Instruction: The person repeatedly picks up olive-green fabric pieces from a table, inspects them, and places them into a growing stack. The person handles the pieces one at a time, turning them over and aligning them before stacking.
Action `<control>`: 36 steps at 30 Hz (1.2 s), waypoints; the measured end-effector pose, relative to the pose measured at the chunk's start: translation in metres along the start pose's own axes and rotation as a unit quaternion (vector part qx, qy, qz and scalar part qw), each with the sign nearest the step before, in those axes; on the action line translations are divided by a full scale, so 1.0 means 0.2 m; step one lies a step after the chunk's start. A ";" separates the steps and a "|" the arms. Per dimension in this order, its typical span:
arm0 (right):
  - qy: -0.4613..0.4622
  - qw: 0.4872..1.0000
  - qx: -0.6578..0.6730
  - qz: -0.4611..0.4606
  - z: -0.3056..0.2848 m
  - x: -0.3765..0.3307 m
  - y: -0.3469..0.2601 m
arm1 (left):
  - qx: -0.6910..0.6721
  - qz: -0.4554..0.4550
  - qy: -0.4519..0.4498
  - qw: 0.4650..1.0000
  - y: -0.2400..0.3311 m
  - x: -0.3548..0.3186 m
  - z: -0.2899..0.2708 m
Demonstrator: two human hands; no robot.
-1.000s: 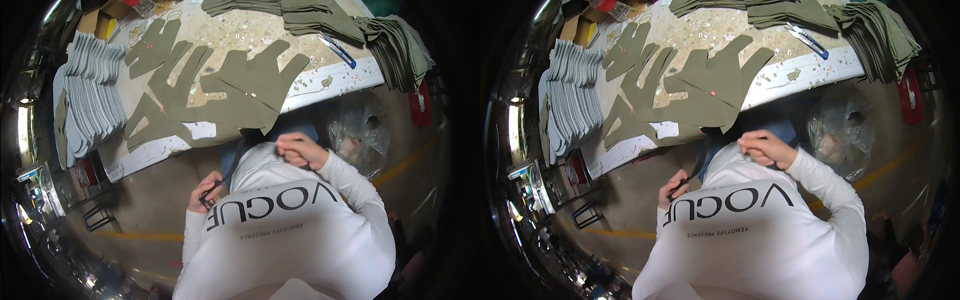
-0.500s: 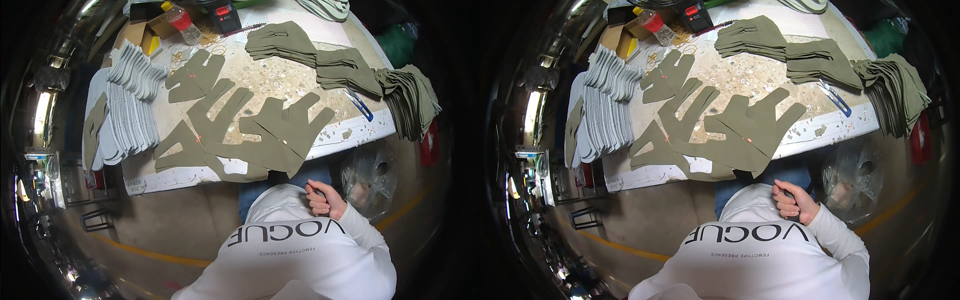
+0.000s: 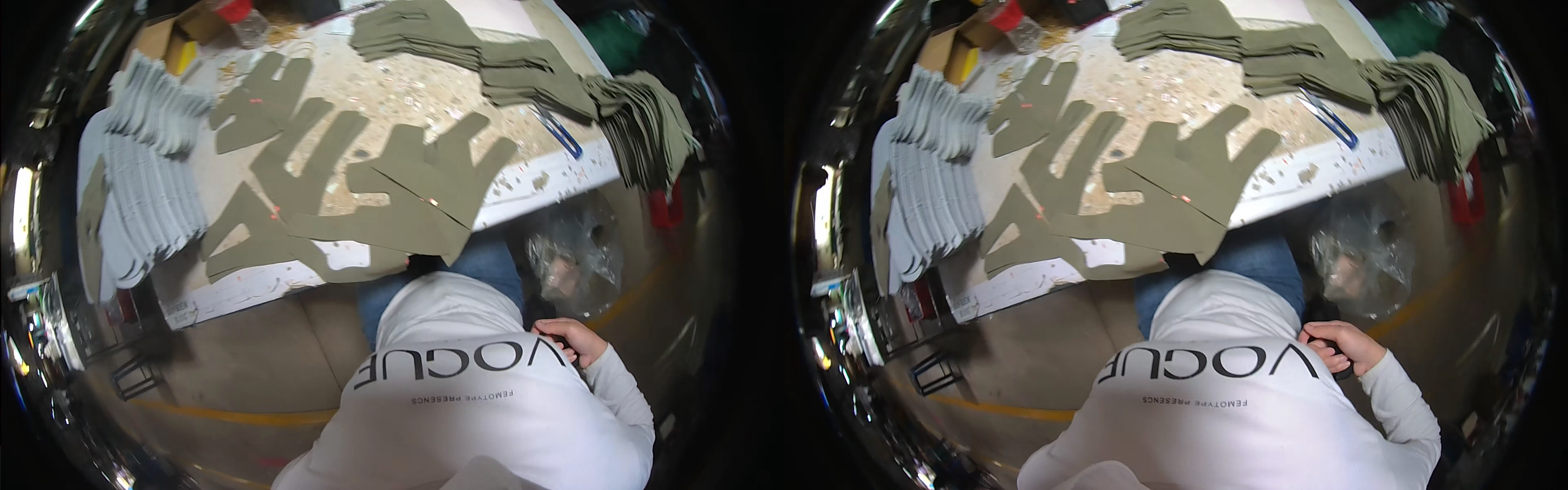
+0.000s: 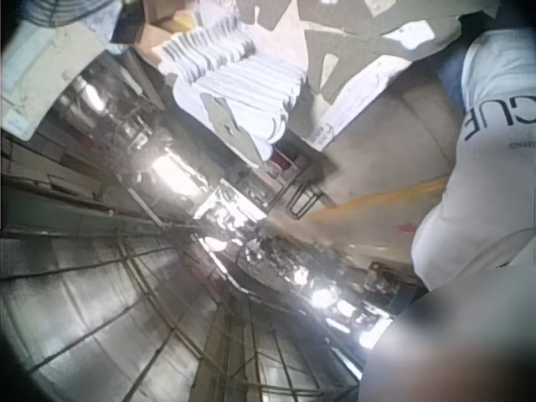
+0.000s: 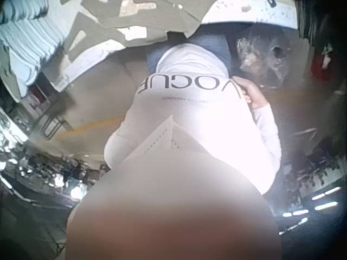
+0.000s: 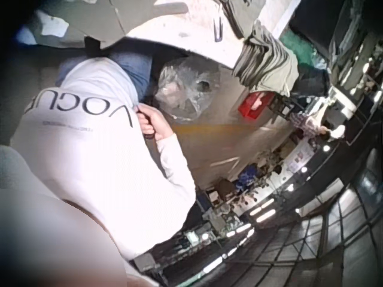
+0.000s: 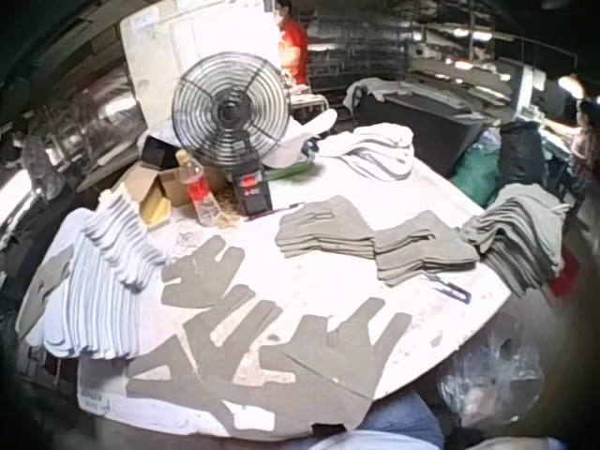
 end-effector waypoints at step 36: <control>0.070 0.947 -0.291 0.113 -0.65 0.30 0.57 | 0.092 -0.108 -0.119 0.983 0.09 -0.14 -0.18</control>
Point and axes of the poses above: each hand's wrist, its own x-axis towards the middle knuckle, its own z-axis out of the palm, y = z × x, the point moved 5 cm from there along x, towards the middle knuckle, and after that the axes turned 6 degrees about x, right-handed, at the moved point
